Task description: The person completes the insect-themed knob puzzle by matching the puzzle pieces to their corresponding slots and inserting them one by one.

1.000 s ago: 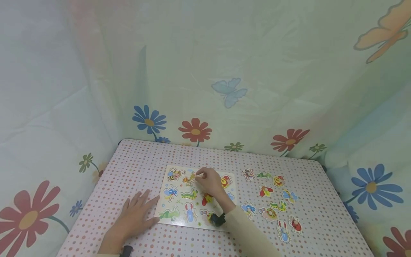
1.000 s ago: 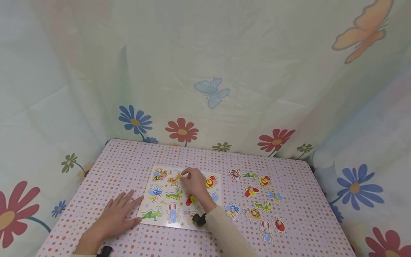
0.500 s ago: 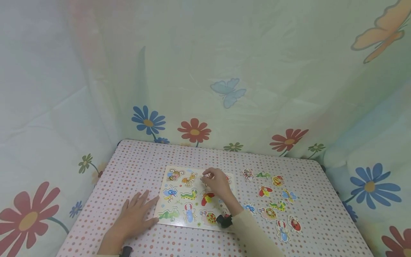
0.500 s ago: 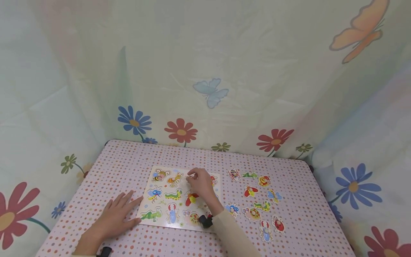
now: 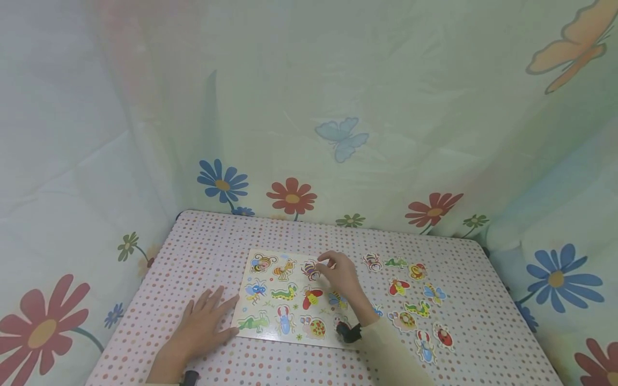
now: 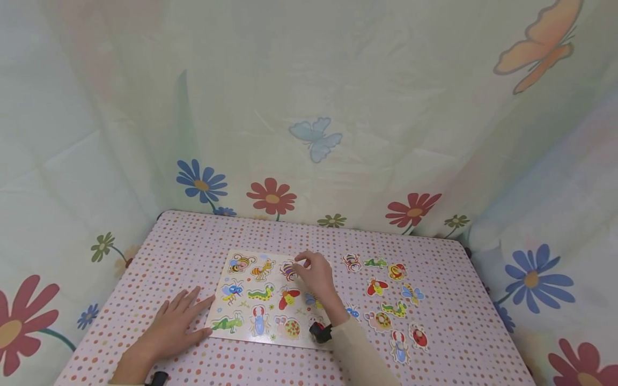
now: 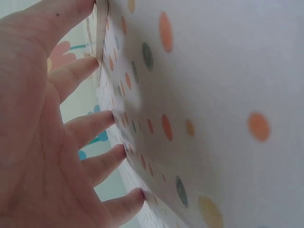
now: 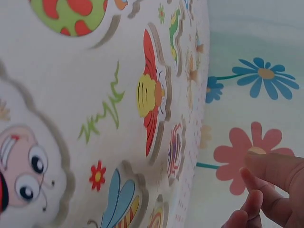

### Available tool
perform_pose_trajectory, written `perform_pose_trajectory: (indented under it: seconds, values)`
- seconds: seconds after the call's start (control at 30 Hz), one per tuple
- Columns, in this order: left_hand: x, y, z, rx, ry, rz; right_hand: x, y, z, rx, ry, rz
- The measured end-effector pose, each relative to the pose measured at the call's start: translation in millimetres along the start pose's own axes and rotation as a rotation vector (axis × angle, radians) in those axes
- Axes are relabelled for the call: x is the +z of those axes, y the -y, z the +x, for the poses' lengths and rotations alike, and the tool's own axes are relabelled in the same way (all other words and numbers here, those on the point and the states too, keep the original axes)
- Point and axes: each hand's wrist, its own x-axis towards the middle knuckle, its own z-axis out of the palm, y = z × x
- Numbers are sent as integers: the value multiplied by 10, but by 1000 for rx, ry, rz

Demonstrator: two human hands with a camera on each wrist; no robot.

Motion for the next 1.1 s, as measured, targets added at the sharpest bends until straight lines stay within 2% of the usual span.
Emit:
perform_pose_trajectory:
  seconds: [0.43, 0.73, 1.1]
  values:
    - [39, 21, -1, -11, 14, -1, -178, -229, -6, 63, -44, -5]
    - [40, 26, -4, -7, 6, 8, -324, -385, -4, 135, -30, 7]
    - [12, 8, 0, -11, 4, -4, -549, -634, 38, 137, -70, -52]
